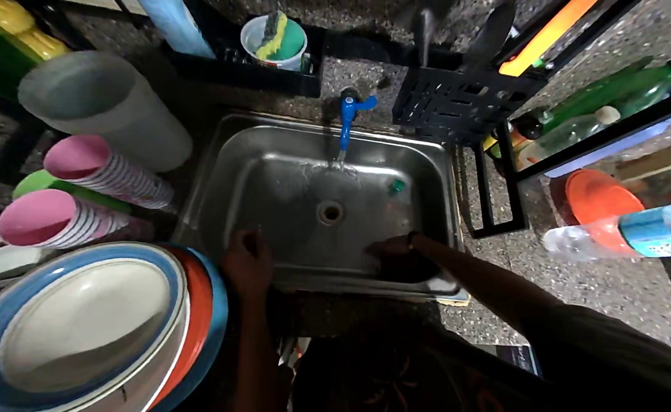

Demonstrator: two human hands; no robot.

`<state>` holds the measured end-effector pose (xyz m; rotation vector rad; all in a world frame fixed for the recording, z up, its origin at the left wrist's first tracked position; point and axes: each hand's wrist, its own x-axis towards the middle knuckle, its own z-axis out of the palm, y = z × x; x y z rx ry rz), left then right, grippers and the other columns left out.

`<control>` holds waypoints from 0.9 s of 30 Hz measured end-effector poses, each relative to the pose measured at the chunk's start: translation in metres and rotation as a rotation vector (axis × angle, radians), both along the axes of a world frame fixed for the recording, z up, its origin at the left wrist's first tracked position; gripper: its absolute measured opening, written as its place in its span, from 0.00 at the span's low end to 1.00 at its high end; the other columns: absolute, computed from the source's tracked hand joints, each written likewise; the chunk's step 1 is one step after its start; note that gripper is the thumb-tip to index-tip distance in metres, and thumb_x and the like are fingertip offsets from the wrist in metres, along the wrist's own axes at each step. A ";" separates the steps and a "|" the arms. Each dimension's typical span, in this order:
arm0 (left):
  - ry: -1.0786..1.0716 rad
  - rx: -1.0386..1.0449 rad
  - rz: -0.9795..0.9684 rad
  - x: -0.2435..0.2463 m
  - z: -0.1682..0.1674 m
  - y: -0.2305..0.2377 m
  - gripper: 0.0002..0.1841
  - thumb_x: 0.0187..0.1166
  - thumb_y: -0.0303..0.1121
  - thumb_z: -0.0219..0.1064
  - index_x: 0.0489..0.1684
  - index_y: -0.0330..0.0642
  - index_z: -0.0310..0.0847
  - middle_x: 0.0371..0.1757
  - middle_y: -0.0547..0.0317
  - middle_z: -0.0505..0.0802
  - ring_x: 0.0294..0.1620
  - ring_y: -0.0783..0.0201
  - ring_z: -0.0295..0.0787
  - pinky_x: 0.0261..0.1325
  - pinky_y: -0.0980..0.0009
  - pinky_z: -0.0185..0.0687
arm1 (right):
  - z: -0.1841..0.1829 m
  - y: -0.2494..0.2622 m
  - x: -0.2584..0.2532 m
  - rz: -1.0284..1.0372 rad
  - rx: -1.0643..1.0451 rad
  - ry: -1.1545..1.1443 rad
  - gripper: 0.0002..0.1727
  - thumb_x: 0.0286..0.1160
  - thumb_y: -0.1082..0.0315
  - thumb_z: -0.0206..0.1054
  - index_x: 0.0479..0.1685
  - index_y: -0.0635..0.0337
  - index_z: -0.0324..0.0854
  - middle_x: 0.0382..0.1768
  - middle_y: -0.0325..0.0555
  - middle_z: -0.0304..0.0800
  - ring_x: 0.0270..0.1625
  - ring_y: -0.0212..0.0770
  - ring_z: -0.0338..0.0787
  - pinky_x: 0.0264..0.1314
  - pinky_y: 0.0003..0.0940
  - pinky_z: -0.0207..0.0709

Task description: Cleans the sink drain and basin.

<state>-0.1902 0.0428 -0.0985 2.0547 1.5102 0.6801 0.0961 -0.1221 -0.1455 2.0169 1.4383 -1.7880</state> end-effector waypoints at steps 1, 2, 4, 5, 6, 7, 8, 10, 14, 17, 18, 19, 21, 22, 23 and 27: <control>0.000 0.010 -0.001 0.000 0.000 0.000 0.17 0.88 0.37 0.61 0.57 0.27 0.84 0.40 0.36 0.92 0.40 0.43 0.92 0.49 0.45 0.86 | -0.007 0.005 -0.008 -0.116 0.046 0.007 0.27 0.97 0.59 0.47 0.90 0.55 0.63 0.87 0.57 0.68 0.89 0.55 0.67 0.90 0.56 0.58; 0.002 0.012 -0.001 0.001 0.001 0.000 0.17 0.88 0.36 0.61 0.57 0.28 0.84 0.40 0.36 0.92 0.40 0.43 0.92 0.49 0.45 0.86 | -0.007 0.015 -0.017 -0.179 0.096 0.027 0.27 0.97 0.61 0.46 0.91 0.58 0.61 0.88 0.58 0.65 0.90 0.55 0.66 0.91 0.55 0.57; 0.016 0.002 0.005 0.001 0.003 0.000 0.17 0.88 0.36 0.61 0.58 0.28 0.83 0.41 0.36 0.92 0.41 0.43 0.92 0.51 0.44 0.86 | -0.009 0.035 -0.026 -0.345 0.132 0.078 0.27 0.98 0.61 0.43 0.90 0.61 0.60 0.87 0.58 0.67 0.88 0.51 0.69 0.90 0.49 0.60; 0.028 0.009 0.002 0.001 0.004 0.001 0.18 0.88 0.37 0.61 0.58 0.28 0.83 0.41 0.36 0.93 0.41 0.43 0.92 0.50 0.44 0.86 | -0.015 0.044 -0.027 -0.506 0.094 0.148 0.27 0.99 0.57 0.40 0.87 0.61 0.64 0.81 0.57 0.74 0.81 0.49 0.77 0.83 0.45 0.68; 0.042 0.013 -0.008 0.000 0.004 0.001 0.18 0.88 0.37 0.61 0.58 0.28 0.83 0.41 0.36 0.93 0.41 0.43 0.93 0.50 0.43 0.86 | -0.021 0.053 -0.025 -0.671 0.025 0.237 0.31 0.98 0.50 0.37 0.82 0.62 0.70 0.72 0.57 0.82 0.70 0.48 0.85 0.72 0.44 0.77; 0.053 0.012 -0.018 0.000 0.004 0.001 0.18 0.88 0.38 0.61 0.58 0.28 0.84 0.41 0.36 0.93 0.41 0.42 0.93 0.50 0.43 0.86 | -0.024 0.063 -0.023 -0.826 -0.065 0.323 0.37 0.96 0.42 0.33 0.74 0.65 0.73 0.62 0.60 0.86 0.58 0.50 0.90 0.60 0.46 0.83; 0.064 0.000 -0.024 0.000 0.005 0.001 0.18 0.88 0.38 0.61 0.58 0.29 0.84 0.42 0.36 0.93 0.42 0.41 0.93 0.51 0.42 0.86 | -0.026 0.072 -0.017 -0.924 -0.124 0.400 0.41 0.93 0.37 0.31 0.73 0.65 0.72 0.57 0.60 0.86 0.52 0.51 0.89 0.56 0.47 0.84; 0.077 -0.005 -0.023 0.001 0.005 0.000 0.18 0.87 0.38 0.61 0.58 0.29 0.85 0.43 0.36 0.93 0.44 0.41 0.93 0.52 0.41 0.85 | -0.039 0.086 -0.006 -1.046 -0.158 0.476 0.42 0.91 0.34 0.33 0.73 0.64 0.71 0.55 0.60 0.86 0.48 0.50 0.88 0.53 0.46 0.83; 0.039 0.027 -0.028 0.000 0.001 -0.002 0.17 0.87 0.36 0.61 0.57 0.27 0.84 0.40 0.35 0.93 0.41 0.41 0.93 0.50 0.42 0.85 | -0.015 0.081 0.002 -1.096 0.080 0.475 0.31 0.95 0.46 0.42 0.69 0.64 0.76 0.53 0.55 0.91 0.47 0.45 0.93 0.52 0.41 0.87; -0.017 0.035 -0.019 -0.002 0.001 -0.003 0.16 0.87 0.33 0.61 0.56 0.26 0.84 0.40 0.34 0.93 0.40 0.41 0.92 0.49 0.44 0.85 | 0.010 0.056 0.003 -1.128 0.335 0.182 0.28 0.97 0.52 0.45 0.69 0.68 0.78 0.54 0.59 0.90 0.49 0.46 0.92 0.56 0.43 0.85; -0.027 0.033 -0.019 -0.001 0.001 -0.002 0.16 0.87 0.34 0.61 0.56 0.26 0.84 0.40 0.34 0.92 0.40 0.42 0.92 0.49 0.44 0.86 | 0.001 0.048 0.006 -1.088 0.365 0.098 0.27 0.96 0.53 0.49 0.66 0.69 0.81 0.52 0.60 0.92 0.48 0.47 0.93 0.56 0.46 0.87; -0.026 0.032 -0.018 0.000 0.001 0.000 0.16 0.87 0.34 0.62 0.56 0.27 0.84 0.40 0.35 0.92 0.39 0.44 0.92 0.49 0.45 0.86 | -0.005 0.039 0.008 -1.021 0.340 0.039 0.26 0.95 0.53 0.51 0.62 0.70 0.83 0.49 0.59 0.93 0.46 0.47 0.93 0.56 0.46 0.86; 0.004 0.018 -0.016 0.001 0.002 0.002 0.16 0.87 0.36 0.62 0.56 0.28 0.84 0.39 0.38 0.93 0.38 0.46 0.92 0.48 0.46 0.86 | -0.009 0.022 -0.003 -0.712 0.179 -0.009 0.24 0.95 0.57 0.50 0.58 0.71 0.83 0.48 0.57 0.91 0.46 0.43 0.92 0.55 0.40 0.86; 0.024 0.003 -0.008 0.001 0.003 0.002 0.17 0.87 0.37 0.62 0.57 0.29 0.84 0.39 0.39 0.93 0.38 0.46 0.92 0.48 0.46 0.86 | -0.008 0.017 -0.010 -0.425 0.088 -0.016 0.23 0.96 0.61 0.47 0.66 0.73 0.79 0.60 0.61 0.88 0.61 0.46 0.88 0.70 0.41 0.78; 0.039 -0.002 -0.002 0.001 0.003 0.002 0.17 0.88 0.38 0.62 0.57 0.30 0.84 0.39 0.39 0.93 0.39 0.46 0.92 0.48 0.46 0.86 | -0.008 0.018 -0.018 -0.051 0.059 -0.069 0.22 0.96 0.65 0.48 0.73 0.74 0.77 0.71 0.65 0.83 0.76 0.54 0.81 0.83 0.47 0.67; 0.092 -0.038 0.003 0.004 0.006 0.003 0.17 0.87 0.38 0.61 0.60 0.31 0.84 0.43 0.39 0.94 0.43 0.44 0.93 0.53 0.43 0.85 | -0.013 0.051 -0.036 0.264 0.224 -0.114 0.20 0.89 0.62 0.61 0.71 0.63 0.83 0.69 0.62 0.86 0.75 0.58 0.82 0.84 0.55 0.66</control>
